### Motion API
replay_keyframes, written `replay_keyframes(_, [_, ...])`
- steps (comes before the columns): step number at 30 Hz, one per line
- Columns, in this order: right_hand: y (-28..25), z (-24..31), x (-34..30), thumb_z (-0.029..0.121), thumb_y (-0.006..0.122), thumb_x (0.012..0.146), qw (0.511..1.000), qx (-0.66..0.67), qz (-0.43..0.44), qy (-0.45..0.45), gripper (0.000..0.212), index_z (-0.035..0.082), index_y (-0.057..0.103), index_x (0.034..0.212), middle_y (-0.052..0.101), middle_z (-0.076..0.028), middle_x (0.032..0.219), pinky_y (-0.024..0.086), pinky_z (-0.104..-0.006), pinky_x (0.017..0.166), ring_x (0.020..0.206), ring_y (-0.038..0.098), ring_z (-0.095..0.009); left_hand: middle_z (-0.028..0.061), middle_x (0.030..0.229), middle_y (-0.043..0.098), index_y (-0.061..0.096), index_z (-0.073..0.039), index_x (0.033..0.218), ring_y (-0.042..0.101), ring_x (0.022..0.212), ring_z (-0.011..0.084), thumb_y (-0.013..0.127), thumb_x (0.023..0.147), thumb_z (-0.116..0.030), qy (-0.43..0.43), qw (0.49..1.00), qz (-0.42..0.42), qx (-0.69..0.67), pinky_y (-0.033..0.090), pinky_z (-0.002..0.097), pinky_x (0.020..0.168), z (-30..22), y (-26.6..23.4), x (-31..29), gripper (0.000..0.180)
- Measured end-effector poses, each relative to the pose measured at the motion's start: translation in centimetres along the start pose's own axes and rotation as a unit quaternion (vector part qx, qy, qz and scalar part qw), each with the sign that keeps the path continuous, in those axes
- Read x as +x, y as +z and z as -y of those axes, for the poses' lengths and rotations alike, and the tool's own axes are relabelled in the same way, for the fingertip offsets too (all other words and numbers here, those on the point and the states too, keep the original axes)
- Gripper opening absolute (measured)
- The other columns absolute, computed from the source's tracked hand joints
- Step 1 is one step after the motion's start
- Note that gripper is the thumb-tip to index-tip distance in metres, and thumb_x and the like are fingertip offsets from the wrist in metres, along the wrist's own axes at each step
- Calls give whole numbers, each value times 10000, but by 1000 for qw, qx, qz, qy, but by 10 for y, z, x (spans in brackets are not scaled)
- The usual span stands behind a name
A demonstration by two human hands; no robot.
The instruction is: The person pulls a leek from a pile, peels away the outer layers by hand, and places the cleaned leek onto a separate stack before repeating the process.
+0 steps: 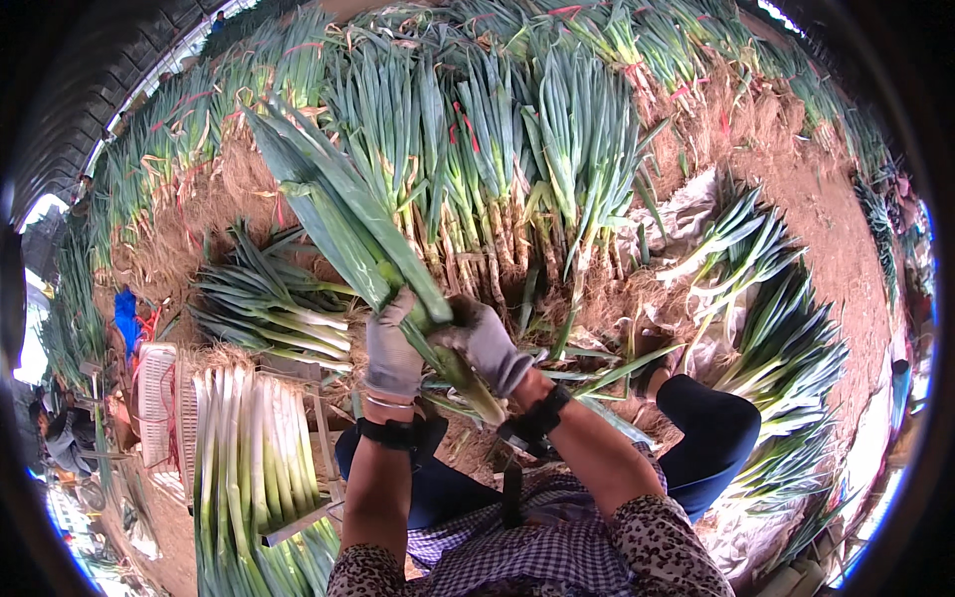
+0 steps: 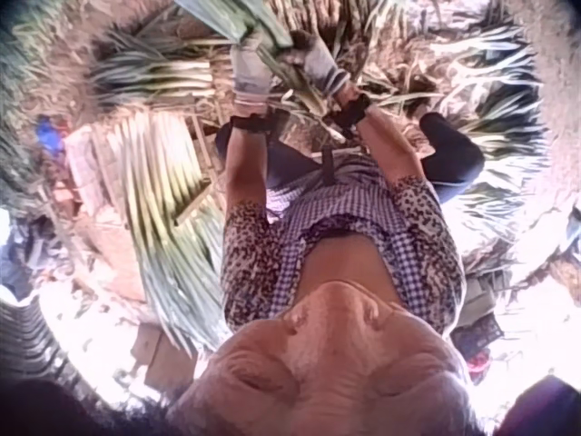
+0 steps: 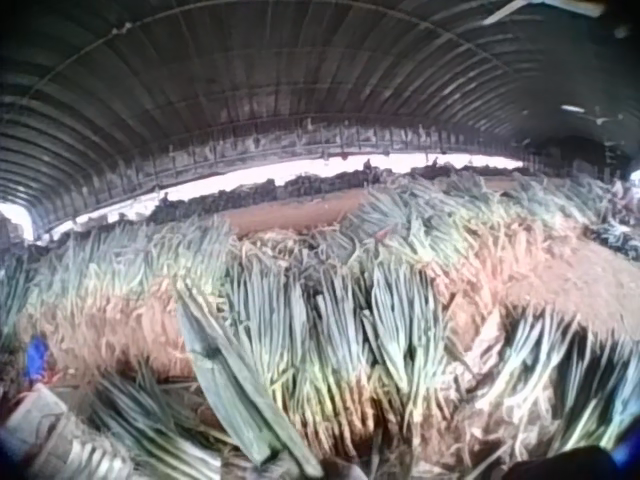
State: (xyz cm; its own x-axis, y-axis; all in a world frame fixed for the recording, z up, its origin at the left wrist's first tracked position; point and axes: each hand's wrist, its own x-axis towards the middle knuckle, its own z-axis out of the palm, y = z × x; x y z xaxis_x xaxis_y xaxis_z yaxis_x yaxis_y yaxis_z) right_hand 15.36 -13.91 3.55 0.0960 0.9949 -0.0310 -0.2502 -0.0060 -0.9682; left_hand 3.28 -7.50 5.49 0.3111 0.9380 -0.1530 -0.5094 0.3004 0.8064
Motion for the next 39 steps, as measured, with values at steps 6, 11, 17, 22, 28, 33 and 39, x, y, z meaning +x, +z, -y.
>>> replay_keyframes(6, [-132,-97,-125,154,721,740,928,-330,81,150,374,49,567,1064,632,-115,930,508,-313,702,842,620,-211,128,869,578,520,-12,1013,609,842,276,553,887,-149,-10,995,-88,-47,529,458,790,-13,-12,6,189])
replay_keyframes(11, [-144,-60,-128,261,816,625,855,-502,-65,112,783,16,446,1270,624,-195,987,479,-398,810,942,611,-332,110,906,558,492,-15,1066,599,871,276,600,870,-162,5,996,-83,-41,524,501,782,-11,6,-2,268])
replay_keyframes(17, [-11,17,-16,191,772,697,893,-427,-76,-120,678,40,446,1272,541,-153,1108,461,-360,854,1005,545,-242,95,1074,572,478,-17,1186,550,997,200,590,885,-234,27,992,87,-90,444,334,891,13,15,-1,388])
replay_keyframes(22, [-15,9,-20,249,669,841,1000,16,-19,12,337,6,574,1055,578,25,831,446,-228,697,783,528,-92,44,950,605,569,-29,1065,577,857,129,625,849,-69,-34,994,52,-89,467,254,775,-10,-2,-4,227])
replay_keyframes(28, [-132,-110,-98,366,712,767,915,-335,-73,214,435,48,583,1035,621,-113,751,499,-361,573,664,627,-245,44,894,618,584,-9,993,607,738,155,648,832,-89,13,995,-64,80,526,302,643,-26,8,2,191])
replay_keyframes(33, [-93,-38,-53,179,668,811,943,-331,-7,-17,549,-3,425,1268,574,-150,1172,455,-351,930,1080,558,-265,41,927,618,561,-14,1061,596,820,140,653,829,-72,38,999,-35,-17,506,291,678,-3,16,-8,257])
replay_keyframes(39, [-21,12,12,-77,678,704,992,-120,44,-15,533,-37,449,1184,574,-88,1073,500,-265,753,894,559,-111,42,965,625,581,-22,1076,600,831,141,660,809,-22,-19,999,-11,-40,487,259,749,6,24,-9,279])
